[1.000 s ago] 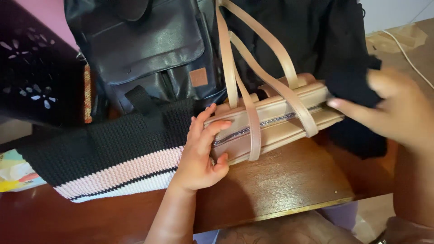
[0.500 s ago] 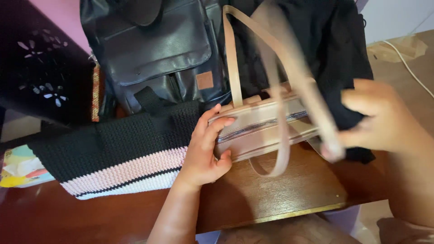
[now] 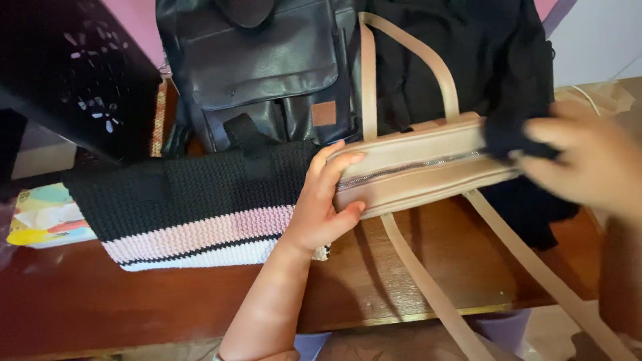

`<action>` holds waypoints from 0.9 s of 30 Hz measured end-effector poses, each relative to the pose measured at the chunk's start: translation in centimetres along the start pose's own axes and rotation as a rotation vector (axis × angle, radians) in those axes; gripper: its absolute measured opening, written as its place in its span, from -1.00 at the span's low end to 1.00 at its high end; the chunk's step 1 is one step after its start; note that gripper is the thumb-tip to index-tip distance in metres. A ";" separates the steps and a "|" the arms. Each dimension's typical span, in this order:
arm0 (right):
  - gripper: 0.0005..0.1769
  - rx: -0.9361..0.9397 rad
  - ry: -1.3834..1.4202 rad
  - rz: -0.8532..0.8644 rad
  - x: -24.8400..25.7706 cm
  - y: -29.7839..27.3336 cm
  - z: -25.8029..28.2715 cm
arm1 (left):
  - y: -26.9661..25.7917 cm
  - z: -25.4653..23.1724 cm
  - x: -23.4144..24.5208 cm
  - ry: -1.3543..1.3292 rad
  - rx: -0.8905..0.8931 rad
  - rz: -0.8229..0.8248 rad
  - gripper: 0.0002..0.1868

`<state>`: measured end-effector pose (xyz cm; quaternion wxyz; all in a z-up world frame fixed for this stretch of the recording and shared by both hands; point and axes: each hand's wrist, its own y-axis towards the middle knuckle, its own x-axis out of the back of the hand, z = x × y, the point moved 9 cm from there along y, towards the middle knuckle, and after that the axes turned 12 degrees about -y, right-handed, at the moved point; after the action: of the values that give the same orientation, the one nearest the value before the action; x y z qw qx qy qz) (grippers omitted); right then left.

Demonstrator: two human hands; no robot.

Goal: The person wipes a beige handbag with a black cloth, cleaning the exterior surfaces, front pockets, sides, and straps. The person rotates the bag to access different areas and continues wiping until the entire exterior is covered.

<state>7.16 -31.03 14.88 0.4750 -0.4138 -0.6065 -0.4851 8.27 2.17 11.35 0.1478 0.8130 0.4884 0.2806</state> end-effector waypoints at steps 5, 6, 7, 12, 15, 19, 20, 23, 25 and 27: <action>-0.71 0.095 -0.382 0.170 2.6 2.9 9.0 | 0.3 0.5 -0.1 -0.014 -0.020 -0.010 -0.20; -0.73 0.274 -0.288 0.187 2.6 3.5 12.2 | 0.3 0.3 -0.1 -0.009 -0.012 -0.011 -0.19; -0.72 0.450 -0.186 0.199 2.8 3.9 15.4 | 0.3 0.1 -0.2 -0.004 -0.003 -0.010 -0.18; -0.82 0.861 0.237 -0.213 3.9 3.0 25.3 | -0.1 0.7 -0.4 -0.163 -0.010 -0.037 -0.04; -0.83 0.817 0.173 -0.198 3.8 3.6 26.6 | -0.1 2.2 0.5 -0.383 0.054 -0.083 0.07; -0.79 0.426 0.131 0.222 1.0 4.8 20.3 | 0.0 1.0 0.2 0.027 -0.065 -0.037 -0.18; -0.79 0.423 0.129 0.224 0.5 4.2 18.5 | 0.0 0.9 0.2 0.023 -0.066 -0.036 -0.18; -0.72 0.400 -0.127 0.006 1.2 2.3 13.6 | 0.0 0.3 0.1 0.043 -0.068 -0.033 -0.24; -0.84 0.264 -0.206 0.164 0.3 1.4 9.6 | 0.0 0.1 -0.4 0.110 0.024 0.029 -0.21; -0.88 0.123 -0.213 0.177 -0.2 -0.3 5.4 | -0.1 0.3 -0.4 0.107 0.019 0.034 -0.21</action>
<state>6.00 -25.83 14.23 0.4730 -0.4850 -0.6433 -0.3567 8.22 1.84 10.98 0.1091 0.8063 0.4844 0.3215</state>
